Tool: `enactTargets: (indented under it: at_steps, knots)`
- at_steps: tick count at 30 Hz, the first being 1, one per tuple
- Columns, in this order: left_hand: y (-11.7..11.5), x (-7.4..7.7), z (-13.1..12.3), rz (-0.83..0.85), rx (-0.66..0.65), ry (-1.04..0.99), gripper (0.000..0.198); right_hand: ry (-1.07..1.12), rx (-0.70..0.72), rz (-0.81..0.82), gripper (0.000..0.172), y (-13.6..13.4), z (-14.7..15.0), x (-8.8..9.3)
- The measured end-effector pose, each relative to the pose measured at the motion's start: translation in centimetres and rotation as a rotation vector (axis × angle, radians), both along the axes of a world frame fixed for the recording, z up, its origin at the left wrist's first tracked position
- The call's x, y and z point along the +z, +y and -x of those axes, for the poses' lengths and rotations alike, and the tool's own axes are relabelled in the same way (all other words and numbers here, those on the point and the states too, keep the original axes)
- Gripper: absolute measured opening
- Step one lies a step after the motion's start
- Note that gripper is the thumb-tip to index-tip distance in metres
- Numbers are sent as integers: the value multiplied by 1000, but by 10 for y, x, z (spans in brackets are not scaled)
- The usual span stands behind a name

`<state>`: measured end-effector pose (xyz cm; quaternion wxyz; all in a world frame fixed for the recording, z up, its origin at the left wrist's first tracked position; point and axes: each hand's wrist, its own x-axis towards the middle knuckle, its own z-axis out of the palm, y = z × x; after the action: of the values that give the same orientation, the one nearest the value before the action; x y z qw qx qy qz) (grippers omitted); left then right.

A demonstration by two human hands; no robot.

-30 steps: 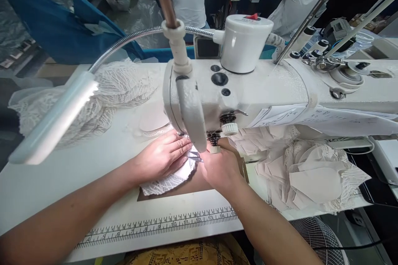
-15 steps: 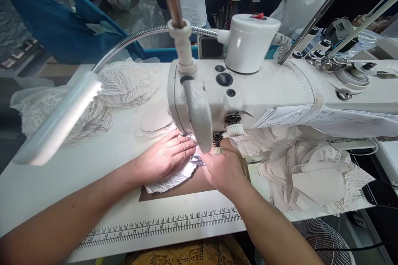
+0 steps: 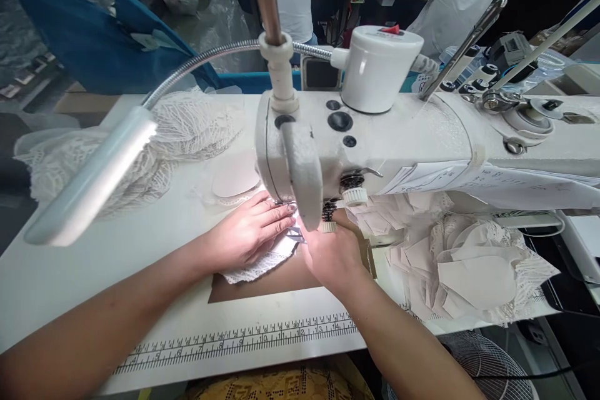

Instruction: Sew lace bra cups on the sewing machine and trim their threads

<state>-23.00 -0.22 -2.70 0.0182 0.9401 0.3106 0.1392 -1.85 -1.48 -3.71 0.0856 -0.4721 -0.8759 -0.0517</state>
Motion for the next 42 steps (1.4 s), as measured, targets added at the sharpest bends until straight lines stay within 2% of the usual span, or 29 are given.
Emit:
enactTargets:
  at_steps: [5, 12, 15, 21, 29, 34, 38, 42]
  knots:
    - [1, 0, 2, 22, 3, 10, 33, 13, -58, 48, 44, 2, -4, -1]
    - [-1, -2, 4, 22, -38, -43, 34, 151, -78, 146, 35, 10, -11, 9]
    - [-3, -4, 5, 41, -33, -68, 33, 186, -34, 195, 36, 7, -12, 10]
    - [-4, -8, 6, 91, -16, -75, 36, 71, 19, 211, 44, 2, -11, 5]
    - [6, -7, 6, 69, 23, -105, 36, -55, -48, 184, 46, 1, -2, 3]
    - [14, -7, 7, 77, 77, -103, 38, -94, -47, 160, 53, 1, 0, 4]
    - [13, -7, 7, 71, 131, -98, 35, -56, -14, 159, 57, 1, -2, 4]
    - [8, -10, 8, 45, 162, -94, 36, 25, -16, 181, 48, 1, -2, 8]
